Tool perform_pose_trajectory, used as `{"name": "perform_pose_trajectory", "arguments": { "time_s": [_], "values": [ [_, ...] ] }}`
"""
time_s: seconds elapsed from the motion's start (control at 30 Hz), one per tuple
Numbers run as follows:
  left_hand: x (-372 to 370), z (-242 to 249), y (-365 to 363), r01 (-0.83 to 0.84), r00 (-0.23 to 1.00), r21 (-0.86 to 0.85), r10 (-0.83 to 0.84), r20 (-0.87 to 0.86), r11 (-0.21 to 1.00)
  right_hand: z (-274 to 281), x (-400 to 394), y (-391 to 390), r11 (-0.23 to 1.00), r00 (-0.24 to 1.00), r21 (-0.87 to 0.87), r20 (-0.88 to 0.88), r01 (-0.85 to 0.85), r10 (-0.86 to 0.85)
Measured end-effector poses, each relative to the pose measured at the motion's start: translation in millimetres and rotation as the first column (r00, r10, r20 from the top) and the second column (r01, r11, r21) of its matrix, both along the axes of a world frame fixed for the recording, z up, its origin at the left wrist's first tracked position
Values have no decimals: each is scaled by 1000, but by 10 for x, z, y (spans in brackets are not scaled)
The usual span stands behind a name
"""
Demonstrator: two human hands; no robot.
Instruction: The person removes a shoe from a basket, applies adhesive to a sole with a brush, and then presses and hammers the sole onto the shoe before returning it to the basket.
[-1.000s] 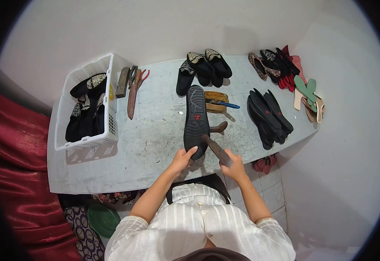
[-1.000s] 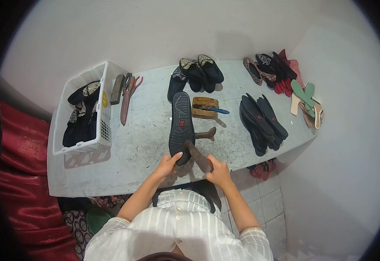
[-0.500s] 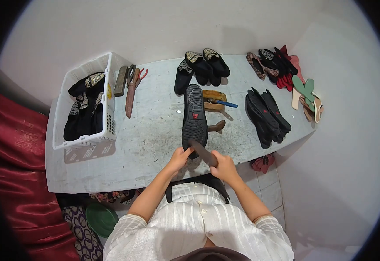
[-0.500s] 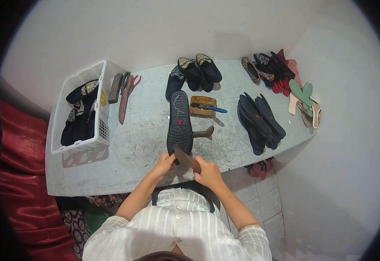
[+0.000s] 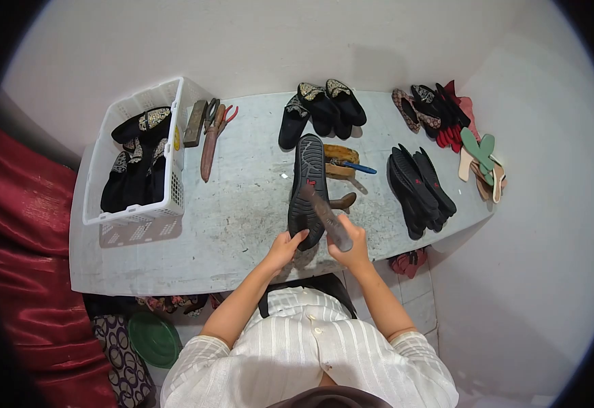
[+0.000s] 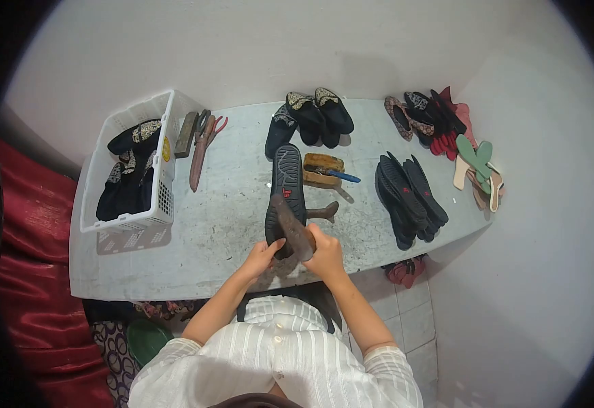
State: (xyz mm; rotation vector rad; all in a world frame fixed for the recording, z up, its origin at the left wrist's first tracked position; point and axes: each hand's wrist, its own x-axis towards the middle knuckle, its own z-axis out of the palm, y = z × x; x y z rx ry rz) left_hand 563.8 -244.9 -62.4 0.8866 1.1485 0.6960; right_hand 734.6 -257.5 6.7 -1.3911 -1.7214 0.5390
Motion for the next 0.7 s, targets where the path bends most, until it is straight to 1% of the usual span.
{"name": "perform_pose_trajectory", "arguments": {
  "time_s": [0.03, 0.1, 0.13, 0.17, 0.23, 0.27, 0.33, 0.37, 0.43, 0.47, 0.5, 0.57, 0.6, 0.63, 0.67, 0.7],
  "values": [
    [8, 7, 2, -9, 1000, -5, 9, -6, 1000, -27, -7, 63, 1000, 1000, 0, -3, 0, 0],
    [-6, 27, 19, -11, 1000, -3, 11, -17, 1000, -54, -26, 223, 996, 993, -68, 107, 60, -53],
    [-14, 37, 17, -2, 1000, 2, 2, -7, 1000, 16, 0, 276, 992, 991, -122, 135, 39, -22],
    [-23, 44, 21, 5, 1000, 7, -5, 3, 1000, 92, -6, 308, 992, 991, -118, 134, 39, -23],
    [-35, 53, 31, 15, 1000, 8, -15, -13, 1000, 218, -31, 368, 996, 994, -55, 84, 74, -69],
    [-41, 50, 21, 29, 999, 3, -29, -30, 1000, 212, -51, 416, 996, 994, -57, 85, 71, -66],
    [-37, -8, 19, 26, 998, -10, -26, -55, 1000, 153, -102, 535, 994, 989, 40, -112, 99, -94],
    [-34, -35, 26, 25, 996, -19, -27, -80, 1000, 127, -80, 613, 995, 989, 40, -113, 96, -91],
    [-22, -65, 11, 22, 997, -12, -23, -68, 1000, 70, 32, 774, 993, 974, -30, 198, 118, -110],
    [-27, -71, 24, 21, 998, -4, -21, -56, 1000, 38, 62, 845, 996, 991, 1, 107, 86, -85],
    [-32, -40, 48, 17, 998, 2, -17, -55, 1000, 79, 45, 908, 997, 991, 7, 108, 81, -81],
    [-47, 8, 27, 12, 1000, -32, -13, -13, 999, 132, -1, 950, 992, 994, 76, -46, 103, -100],
    [-43, 7, 26, 9, 1000, -34, -10, -12, 999, 204, -62, 936, 987, 989, 91, -85, 130, -123],
    [-32, 4, 24, 5, 1000, -22, -6, -13, 1000, 171, -46, 964, 988, 989, 90, -84, 128, -121],
    [-23, 0, 21, 2, 1000, -11, -2, -14, 1000, 108, -8, 1003, 984, 981, 16, 76, 178, -179],
    [-24, -23, 12, 0, 1000, -10, 0, -13, 1000, 100, 3, 1022, 970, 946, -47, 237, 237, -220]
  ]
}}
